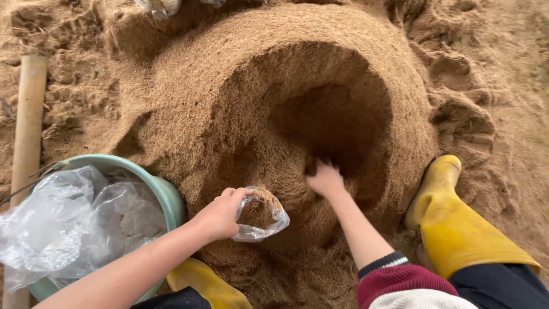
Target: A person sitting on the ground fills small plastic bags with grain from a large pile using a small red scoop.
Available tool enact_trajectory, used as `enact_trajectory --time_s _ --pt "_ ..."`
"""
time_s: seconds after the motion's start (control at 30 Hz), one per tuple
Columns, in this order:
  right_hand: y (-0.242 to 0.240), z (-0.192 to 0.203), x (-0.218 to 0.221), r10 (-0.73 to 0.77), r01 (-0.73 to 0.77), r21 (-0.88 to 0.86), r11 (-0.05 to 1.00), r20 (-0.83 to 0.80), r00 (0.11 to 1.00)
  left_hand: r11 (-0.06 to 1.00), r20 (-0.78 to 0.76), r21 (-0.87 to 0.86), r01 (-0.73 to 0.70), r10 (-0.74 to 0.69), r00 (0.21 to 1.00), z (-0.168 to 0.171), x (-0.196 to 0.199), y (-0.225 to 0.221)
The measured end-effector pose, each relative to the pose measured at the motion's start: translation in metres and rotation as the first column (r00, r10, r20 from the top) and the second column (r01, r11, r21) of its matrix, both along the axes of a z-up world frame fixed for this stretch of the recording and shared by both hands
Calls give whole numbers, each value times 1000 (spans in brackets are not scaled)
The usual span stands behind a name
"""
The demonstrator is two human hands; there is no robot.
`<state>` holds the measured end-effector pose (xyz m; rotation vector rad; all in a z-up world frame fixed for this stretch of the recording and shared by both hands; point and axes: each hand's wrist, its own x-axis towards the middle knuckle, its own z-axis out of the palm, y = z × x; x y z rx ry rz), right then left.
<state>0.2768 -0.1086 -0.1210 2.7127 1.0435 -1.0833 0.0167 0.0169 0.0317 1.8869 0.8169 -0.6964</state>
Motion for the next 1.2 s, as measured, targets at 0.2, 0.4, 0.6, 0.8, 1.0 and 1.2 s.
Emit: enact_trajectory --time_s 0.2,0.4,0.6,0.8,1.0,1.2 --pt "-68 -24 -53 -537 341 597 726 183 824 998 -10 44 39 -39 999 1 0 -5" --pt "-102 -145 -51 -839 894 216 393 -313 444 997 -2 72 40 -40 999 -12 -5 -7" --pt "-87 -81 -69 -744 937 244 252 -570 348 996 -7 81 28 -28 1000 -16 -10 -8" --pt "-103 -167 -49 -615 813 361 457 -532 582 997 2 77 12 -12 1000 -20 -9 -8" --pt "-77 -105 -58 -778 911 55 409 -502 379 998 34 61 -24 22 999 -11 -9 -8" --pt "-75 -108 -64 -775 916 24 401 -523 354 997 43 72 -23 20 999 -13 -11 -9"
